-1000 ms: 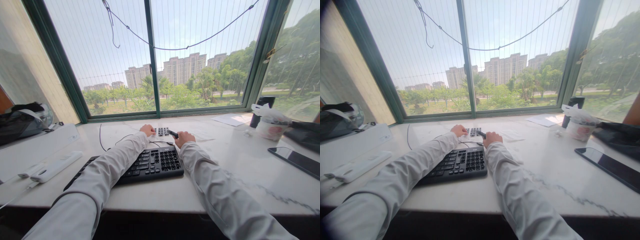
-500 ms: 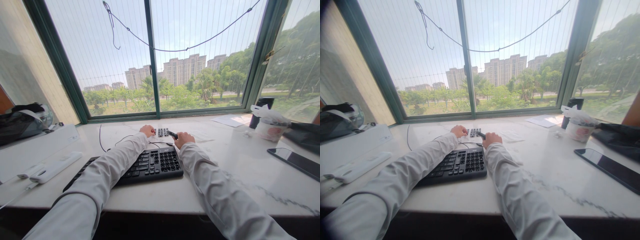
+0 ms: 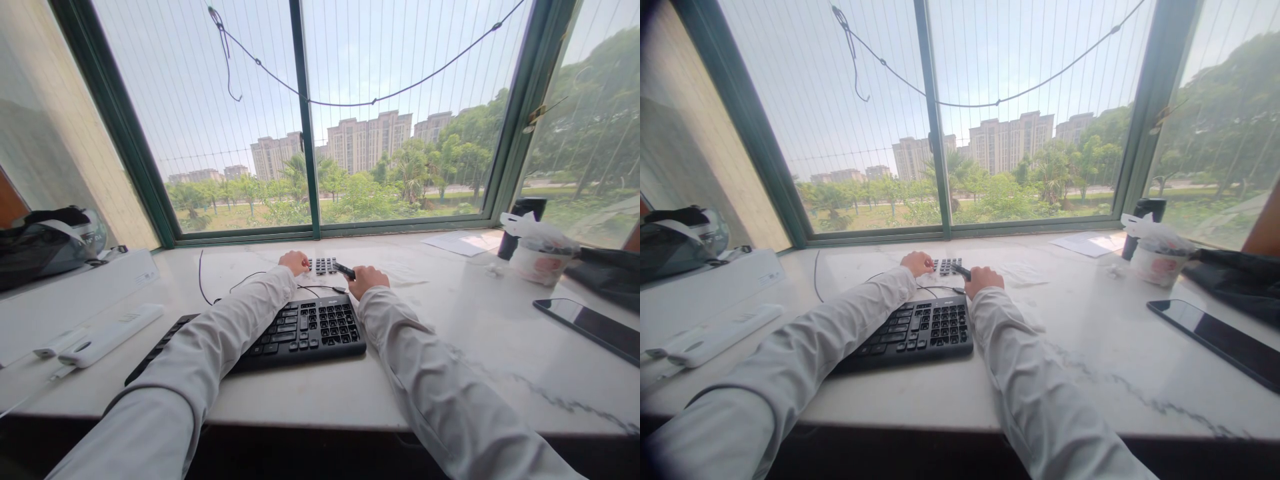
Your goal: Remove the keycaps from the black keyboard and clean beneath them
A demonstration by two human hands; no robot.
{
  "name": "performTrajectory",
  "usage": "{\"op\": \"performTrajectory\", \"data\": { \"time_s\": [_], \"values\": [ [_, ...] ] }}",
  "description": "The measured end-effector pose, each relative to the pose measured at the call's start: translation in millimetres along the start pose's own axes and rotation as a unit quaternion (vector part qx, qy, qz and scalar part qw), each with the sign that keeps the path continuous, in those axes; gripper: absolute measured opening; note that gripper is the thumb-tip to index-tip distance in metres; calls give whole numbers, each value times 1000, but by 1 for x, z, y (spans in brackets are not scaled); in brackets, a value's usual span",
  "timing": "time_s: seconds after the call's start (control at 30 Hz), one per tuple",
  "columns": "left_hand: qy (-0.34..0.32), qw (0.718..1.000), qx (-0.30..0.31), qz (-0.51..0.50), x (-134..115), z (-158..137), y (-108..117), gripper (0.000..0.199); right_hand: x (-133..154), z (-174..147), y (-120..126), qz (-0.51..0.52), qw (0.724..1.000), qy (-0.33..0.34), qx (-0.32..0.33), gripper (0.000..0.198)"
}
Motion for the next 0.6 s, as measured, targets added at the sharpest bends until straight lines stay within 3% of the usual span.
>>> {"op": "performTrajectory", "data": {
  "time_s": [0.33,0.6],
  "values": [
    [-11,1000,8,1,-6,-11,14,24,-1,-1,1,0,1000,-3,-1,42],
    [-52,998,11,-20,-12,-63,68,24,3,-4,13,12,998,0,-54,38]
  ]
}}
Point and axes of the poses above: each hand's wrist, its own z-axis towards the middle knuckle, its own y-axis out of the back of the hand, x = y × z, the point moved 7 cm from there along z, towards the middle knuckle, and after that the axes turned 10 degrees about y, right-handed, at the moved point
